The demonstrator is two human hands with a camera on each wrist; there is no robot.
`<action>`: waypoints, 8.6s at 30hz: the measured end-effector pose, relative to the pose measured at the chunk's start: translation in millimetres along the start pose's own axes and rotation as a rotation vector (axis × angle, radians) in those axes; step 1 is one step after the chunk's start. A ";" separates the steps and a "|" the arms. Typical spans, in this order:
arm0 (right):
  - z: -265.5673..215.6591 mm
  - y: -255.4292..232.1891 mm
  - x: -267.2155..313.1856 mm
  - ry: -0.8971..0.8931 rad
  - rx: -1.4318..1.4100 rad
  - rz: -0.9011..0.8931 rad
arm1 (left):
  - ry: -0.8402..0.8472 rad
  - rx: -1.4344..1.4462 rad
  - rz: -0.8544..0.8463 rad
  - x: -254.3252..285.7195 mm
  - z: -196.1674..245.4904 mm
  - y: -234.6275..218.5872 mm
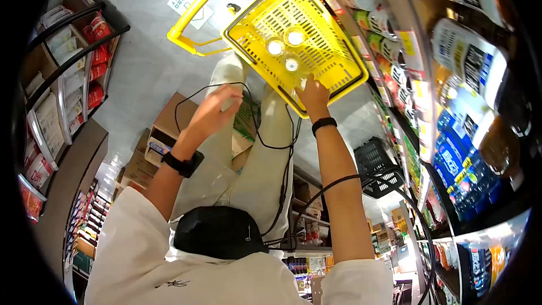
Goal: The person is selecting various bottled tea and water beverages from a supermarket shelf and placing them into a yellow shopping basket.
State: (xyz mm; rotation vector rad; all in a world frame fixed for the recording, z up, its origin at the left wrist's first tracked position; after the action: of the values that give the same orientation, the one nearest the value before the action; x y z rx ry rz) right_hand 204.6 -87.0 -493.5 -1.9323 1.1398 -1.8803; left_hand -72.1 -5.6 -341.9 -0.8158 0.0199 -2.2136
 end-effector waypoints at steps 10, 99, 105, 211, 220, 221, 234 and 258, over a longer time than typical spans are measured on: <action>10.7 -43.3 67.8 -0.003 -0.219 0.170 | 0.125 -0.106 -0.120 7.9 43.1 -5.0; 46.8 -368.9 365.8 -0.468 -0.098 1.053 | 0.499 -0.038 0.111 -9.3 245.1 -0.8; 16.4 -200.5 169.3 -0.235 -0.574 0.340 | -0.025 0.049 0.080 -9.9 49.7 7.3; 149.3 -538.3 639.3 0.213 0.063 2.130 | 1.573 -0.124 -0.051 131.0 572.8 30.6; 76.7 -352.8 412.2 -0.291 0.276 1.206 | 0.518 -0.132 0.110 8.3 221.7 -53.8; 55.2 -340.1 382.2 -0.337 0.158 1.042 | 0.394 -0.094 0.107 -2.4 170.9 -52.1; -57.9 -101.6 15.2 -0.365 -0.099 0.346 | -0.134 -0.159 -0.056 -6.2 -75.3 -26.1; -44.3 -339.4 320.8 -0.108 -0.991 0.409 | 0.538 0.158 -0.511 23.3 264.9 -24.9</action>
State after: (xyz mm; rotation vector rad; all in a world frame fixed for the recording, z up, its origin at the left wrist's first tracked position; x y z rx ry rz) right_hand 252.8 -48.3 -28.4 -1.8842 2.4927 -1.0262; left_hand 48.3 57.5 -112.0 -0.1187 -0.1120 -2.8142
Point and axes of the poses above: each hand's wrist, its own x-axis away from the middle knuckle, its own y-axis out of the palm, z = x × y, the point moved 6 cm from there along -x, towards the middle knuckle, and after that the axes turned 4 degrees about -z, right-handed, at the moved point
